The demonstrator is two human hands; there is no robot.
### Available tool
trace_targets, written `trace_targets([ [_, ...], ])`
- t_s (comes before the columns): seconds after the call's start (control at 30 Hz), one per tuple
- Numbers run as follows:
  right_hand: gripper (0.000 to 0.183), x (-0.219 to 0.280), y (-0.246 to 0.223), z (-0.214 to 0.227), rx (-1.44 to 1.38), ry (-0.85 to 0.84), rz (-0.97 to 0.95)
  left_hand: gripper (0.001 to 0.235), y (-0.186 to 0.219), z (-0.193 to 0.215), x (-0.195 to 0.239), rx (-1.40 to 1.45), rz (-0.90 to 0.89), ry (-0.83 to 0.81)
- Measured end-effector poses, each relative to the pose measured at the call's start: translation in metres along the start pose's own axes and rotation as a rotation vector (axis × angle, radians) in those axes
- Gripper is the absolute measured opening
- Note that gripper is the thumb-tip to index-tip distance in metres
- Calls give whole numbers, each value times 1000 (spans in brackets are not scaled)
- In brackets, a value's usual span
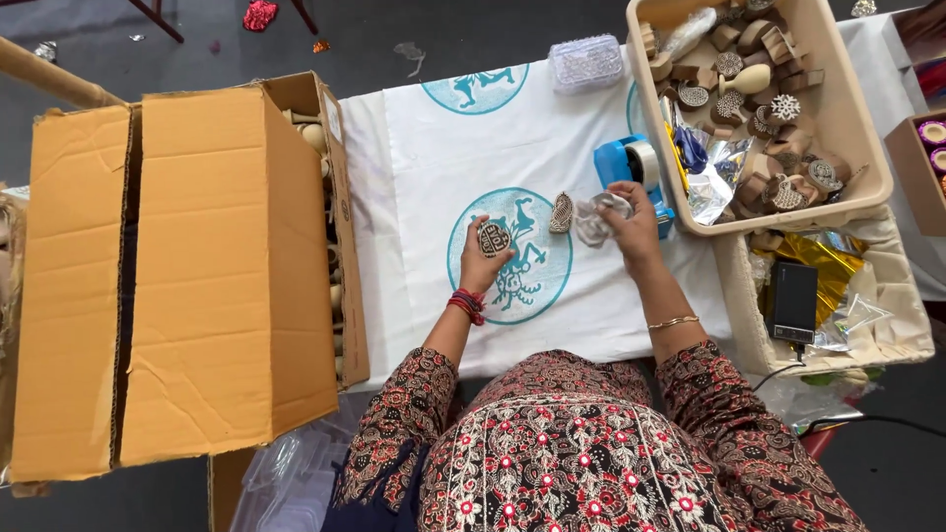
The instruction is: The recorder is picking up wooden blocks with carved stamp designs, inspecting them, and placing them on a table or in a bin.
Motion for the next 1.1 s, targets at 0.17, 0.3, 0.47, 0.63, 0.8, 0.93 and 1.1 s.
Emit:
trace_targets([
  [0.17,22,27,13,-61,-96,-111,-20,72,28,-24,14,387,72,-79],
  [0.3,37,61,-42,-128,351,-323,290,53,34,-47,24,779,159,-91],
  [0.47,51,62,-54,-135,512,-401,282,45,84,-52,45,897,252,-49],
  [0.63,48,46,-11,-96,451,-304,-121,43,93,-73,56,829,275,-109],
  [0.8,51,78,-87,-109,834,-193,527,31,47,-78,41,1030,102,-83],
  [0.93,52,98,-110,-124,830,-235,819,34,110,-74,64,1075,153,-26],
  [1.1,23,74,-114,-99,421,-180,523,38,126,-81,72,1109,112,-95],
])
Point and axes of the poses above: each hand's wrist, its own x-axis away from the middle knuckle, its own z-axis out of the back of the hand, y = z × x, the point moved 9 cm from there along -x, towards the middle knuckle, and after that the axes turned 1 degree about -z, right-handed, at the moved point
